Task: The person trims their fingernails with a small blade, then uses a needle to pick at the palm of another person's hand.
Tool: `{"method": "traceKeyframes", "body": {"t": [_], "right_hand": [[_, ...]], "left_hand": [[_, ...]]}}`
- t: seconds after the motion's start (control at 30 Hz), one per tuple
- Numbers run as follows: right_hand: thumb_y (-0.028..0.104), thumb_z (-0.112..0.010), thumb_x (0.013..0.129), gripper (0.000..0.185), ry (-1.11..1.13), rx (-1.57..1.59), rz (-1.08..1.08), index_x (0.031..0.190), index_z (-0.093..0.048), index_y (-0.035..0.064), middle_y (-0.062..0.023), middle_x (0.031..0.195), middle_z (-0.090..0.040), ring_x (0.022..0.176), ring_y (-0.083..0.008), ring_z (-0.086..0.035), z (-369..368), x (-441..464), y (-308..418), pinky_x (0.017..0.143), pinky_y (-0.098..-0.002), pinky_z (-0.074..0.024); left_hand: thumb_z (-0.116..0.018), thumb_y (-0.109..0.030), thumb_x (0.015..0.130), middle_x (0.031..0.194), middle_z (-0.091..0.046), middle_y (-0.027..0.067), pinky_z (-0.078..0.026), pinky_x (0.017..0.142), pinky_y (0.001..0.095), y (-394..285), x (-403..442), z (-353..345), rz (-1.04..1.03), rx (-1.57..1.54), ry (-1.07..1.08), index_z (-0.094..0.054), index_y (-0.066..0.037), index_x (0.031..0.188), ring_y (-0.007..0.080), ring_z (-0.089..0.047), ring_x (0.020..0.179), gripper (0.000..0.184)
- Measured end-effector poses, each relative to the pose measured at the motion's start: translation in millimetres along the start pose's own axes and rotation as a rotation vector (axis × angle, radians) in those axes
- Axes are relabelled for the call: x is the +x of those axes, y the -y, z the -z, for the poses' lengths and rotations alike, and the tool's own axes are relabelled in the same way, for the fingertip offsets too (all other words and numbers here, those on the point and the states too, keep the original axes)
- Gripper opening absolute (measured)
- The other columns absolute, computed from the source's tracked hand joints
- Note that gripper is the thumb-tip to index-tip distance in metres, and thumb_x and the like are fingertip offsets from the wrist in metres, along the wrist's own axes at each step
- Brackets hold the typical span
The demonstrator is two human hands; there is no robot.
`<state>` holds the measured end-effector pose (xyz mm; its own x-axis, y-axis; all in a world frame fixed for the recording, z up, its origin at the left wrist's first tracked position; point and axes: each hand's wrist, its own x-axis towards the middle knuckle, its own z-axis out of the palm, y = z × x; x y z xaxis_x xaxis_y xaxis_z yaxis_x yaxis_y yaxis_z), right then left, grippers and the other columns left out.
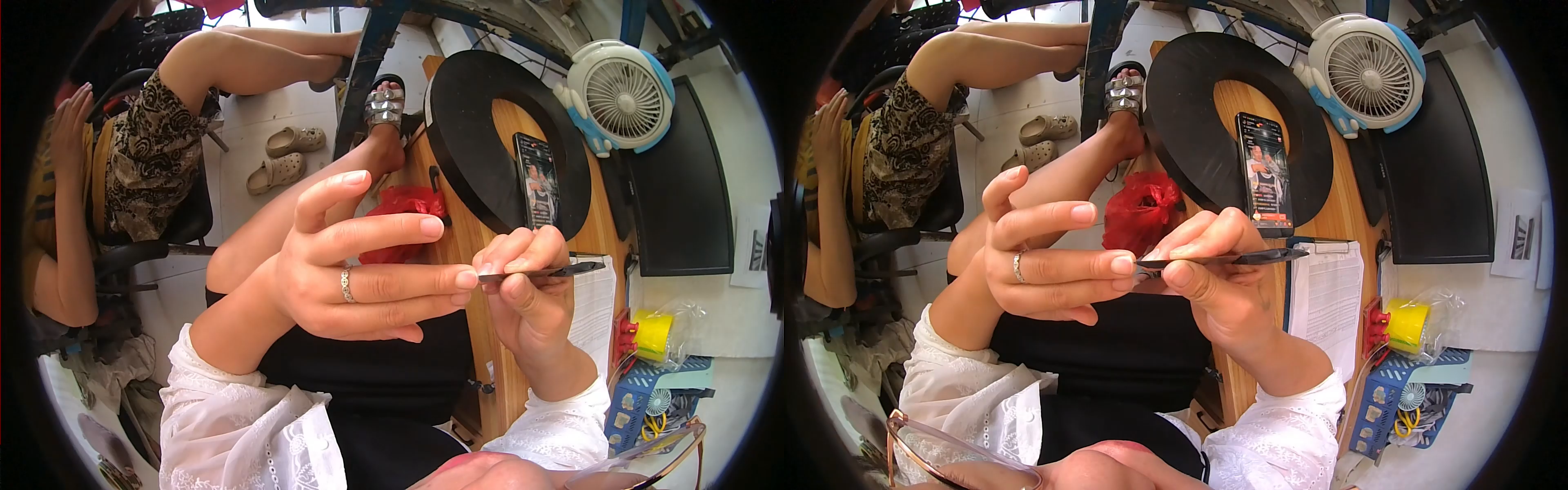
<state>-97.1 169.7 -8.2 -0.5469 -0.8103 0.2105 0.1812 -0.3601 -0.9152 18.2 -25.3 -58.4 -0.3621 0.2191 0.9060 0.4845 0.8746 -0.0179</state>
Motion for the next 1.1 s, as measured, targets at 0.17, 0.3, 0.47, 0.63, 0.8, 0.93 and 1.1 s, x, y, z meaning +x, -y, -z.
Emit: {"method": "traceKeyframes", "body": {"t": [0.17, 0.3, 0.47, 0.63, 0.8, 0.93, 1.1], "right_hand": [[-0.002, -0.07, 0.085, 0.021, 0.021, -0.022, 0.047, 0.09, -0.052, 0.0072, -0.0128, 0.091, -0.063, 0.088, -0.0195, -0.065, 2.6, -1.0, -1.9, 0.081, -0.0319, -0.0561], [-0.002, -0.07, 0.085, 0.02, 0.029, -0.048, 0.069, 0.09, -0.053, 0.0068, -0.0132, 0.091, -0.063, 0.088, -0.0195, -0.065, 0.9, 0.0, -0.3, 0.081, -0.032, -0.056], [-0.001, -0.07, 0.085, 0.018, 0.034, -0.09, 0.124, 0.09, -0.054, 0.0047, -0.0152, 0.092, -0.064, 0.086, -0.0196, -0.065, 0.6, 0.6, 0.1, 0.08, -0.0315, -0.0564], [-0.001, -0.07, 0.086, 0.017, 0.05, -0.168, 0.172, 0.091, -0.054, 0.003, -0.0163, 0.093, -0.064, 0.085, -0.0195, -0.066, 2.6, -0.3, 0.5, 0.078, -0.0298, -0.0565], [0.0, -0.071, 0.085, 0.017, 0.056, -0.232, 0.202, 0.093, -0.056, 0.0045, -0.0149, 0.094, -0.065, 0.084, -0.0199, -0.065, 1.3, -0.9, 3.2, 0.076, -0.0306, -0.0547], [-0.001, -0.074, 0.082, 0.024, 0.316, -0.531, 0.337, 0.097, -0.058, 0.0081, -0.0117, 0.095, -0.067, 0.082, -0.0213, -0.063, -2.1, 0.4, 11.8, 0.075, -0.0329, -0.0503], [0.002, -0.068, 0.087, 0.017, -0.006, -0.126, 0.135, 0.09, -0.052, 0.0043, -0.0126, 0.085, -0.062, 0.077, -0.0167, -0.059, -4.7, -5.0, 13.3, 0.072, -0.0319, -0.0486]], "left_hand": [[-0.057, -0.046, 0.09, 0.11, -0.069, -0.0159, -0.019, 0.114, 0.0514, -1.8, 0.3, 0.0, 0.033, -0.053, 0.006, -0.076, -0.025, 0.1, 0.0192, -0.055, 0.12, 0.03], [-0.057, -0.045, 0.091, 0.109, -0.07, -0.0139, -0.019, 0.114, 0.0528, -3.0, 2.8, 3.5, 0.084, -0.121, 0.036, -0.076, -0.024, 0.099, 0.021, -0.055, 0.12, 0.03], [-0.057, -0.045, 0.091, 0.109, -0.071, -0.0125, -0.018, 0.114, 0.0535, -2.7, 4.4, 5.0, 0.116, -0.169, 0.056, -0.076, -0.023, 0.099, 0.0226, -0.055, 0.119, 0.03], [-0.057, -0.043, 0.092, 0.11, -0.071, -0.0095, -0.018, 0.114, 0.0539, -3.0, 7.1, 5.7, 0.159, -0.254, 0.075, -0.076, -0.02, 0.1, 0.0236, -0.056, 0.118, 0.031], [-0.057, -0.044, 0.091, 0.112, -0.071, -0.0044, -0.019, 0.114, 0.0534, -1.7, 8.9, 6.7, 0.197, -0.273, 0.109, -0.076, -0.017, 0.103, 0.0245, -0.056, 0.118, 0.035], [-0.063, -0.039, 0.086, 0.114, -0.07, -0.0027, -0.025, 0.11, 0.0531, 1.4, 9.8, -0.2, 0.261, -0.258, 0.127, -0.075, -0.016, 0.103, 0.0228, -0.059, 0.112, 0.031], [-0.067, -0.035, 0.081, 0.116, -0.069, -0.0053, -0.03, 0.108, 0.0498, -5.7, 7.0, -3.4, 0.104, -0.137, 0.03, -0.075, -0.019, 0.097, 0.0205, -0.059, 0.113, 0.024]]}}
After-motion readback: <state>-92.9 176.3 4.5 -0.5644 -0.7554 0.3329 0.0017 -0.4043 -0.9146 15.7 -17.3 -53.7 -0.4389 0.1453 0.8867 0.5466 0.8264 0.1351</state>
